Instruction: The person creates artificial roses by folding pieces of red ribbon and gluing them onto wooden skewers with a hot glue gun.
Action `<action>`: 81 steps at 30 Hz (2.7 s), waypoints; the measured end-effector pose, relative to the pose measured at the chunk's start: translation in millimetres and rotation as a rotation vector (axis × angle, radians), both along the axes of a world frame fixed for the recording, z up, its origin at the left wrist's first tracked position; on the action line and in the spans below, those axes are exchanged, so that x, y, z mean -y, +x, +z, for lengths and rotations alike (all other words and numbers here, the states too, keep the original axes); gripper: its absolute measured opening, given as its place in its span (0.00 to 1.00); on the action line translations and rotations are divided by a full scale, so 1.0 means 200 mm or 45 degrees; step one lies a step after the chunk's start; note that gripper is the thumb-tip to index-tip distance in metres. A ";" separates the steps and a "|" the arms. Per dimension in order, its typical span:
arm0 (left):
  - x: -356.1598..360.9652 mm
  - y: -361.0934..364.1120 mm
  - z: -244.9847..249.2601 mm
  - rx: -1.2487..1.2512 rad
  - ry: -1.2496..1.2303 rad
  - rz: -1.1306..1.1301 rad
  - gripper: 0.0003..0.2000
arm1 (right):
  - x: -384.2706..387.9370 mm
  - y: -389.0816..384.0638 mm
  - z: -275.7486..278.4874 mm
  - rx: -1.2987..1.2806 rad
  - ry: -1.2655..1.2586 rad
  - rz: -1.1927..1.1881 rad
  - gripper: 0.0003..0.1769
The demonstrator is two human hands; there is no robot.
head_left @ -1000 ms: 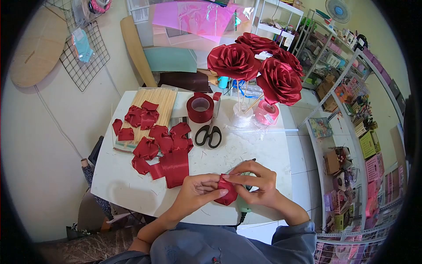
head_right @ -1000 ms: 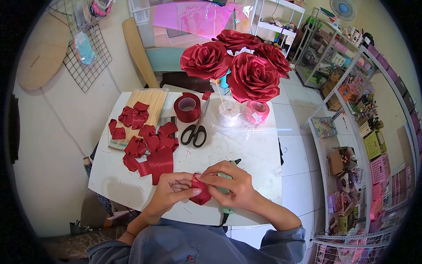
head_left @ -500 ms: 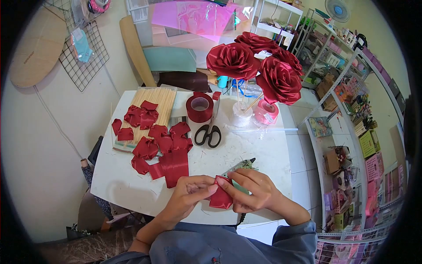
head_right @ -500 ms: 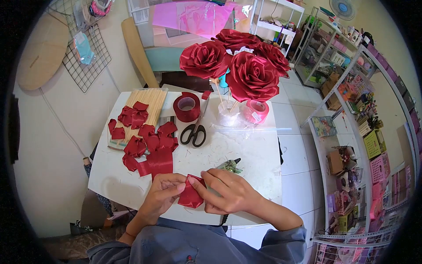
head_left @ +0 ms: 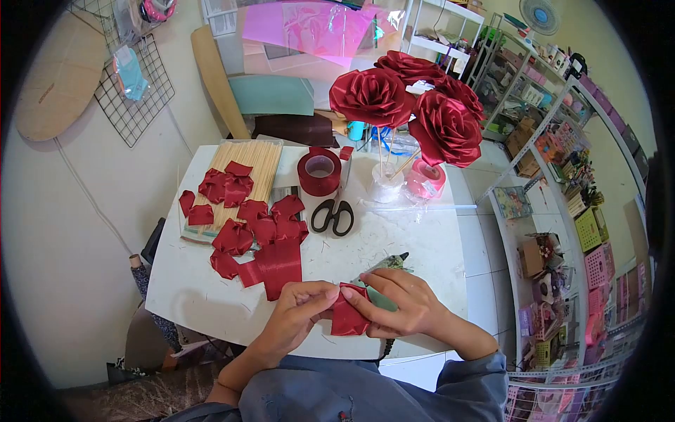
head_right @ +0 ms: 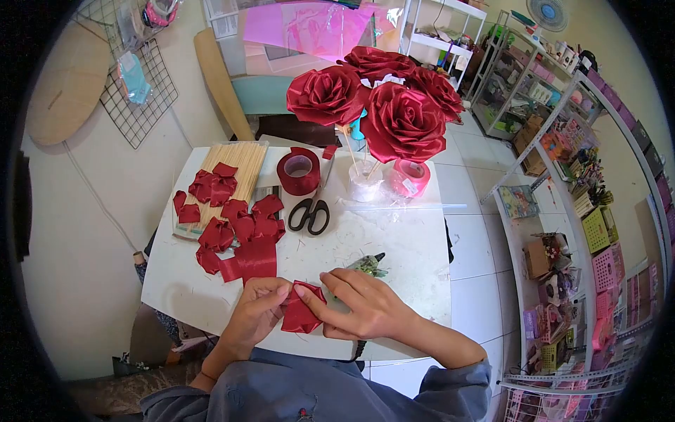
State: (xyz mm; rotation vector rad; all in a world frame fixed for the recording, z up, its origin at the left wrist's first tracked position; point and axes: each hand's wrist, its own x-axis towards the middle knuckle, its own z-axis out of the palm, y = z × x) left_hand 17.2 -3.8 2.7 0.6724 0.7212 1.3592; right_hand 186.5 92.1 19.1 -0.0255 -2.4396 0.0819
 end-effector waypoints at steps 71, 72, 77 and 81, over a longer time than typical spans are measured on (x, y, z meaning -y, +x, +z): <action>-0.13 -0.32 -0.17 -2.346 0.221 0.696 0.19 | 0.32 0.11 -0.29 -1.031 -2.022 -0.393 0.25; -0.12 -0.32 -0.17 -2.324 0.241 0.738 0.17 | 0.32 0.10 -0.28 -1.044 -2.026 -0.405 0.24; -0.14 -0.34 -0.20 -2.267 0.391 0.911 0.10 | 0.33 0.09 -0.27 -0.993 -2.114 -0.374 0.24; -0.14 -0.33 -0.19 -2.159 0.486 1.066 0.08 | 0.33 0.09 -0.28 -0.958 -2.324 -0.222 0.22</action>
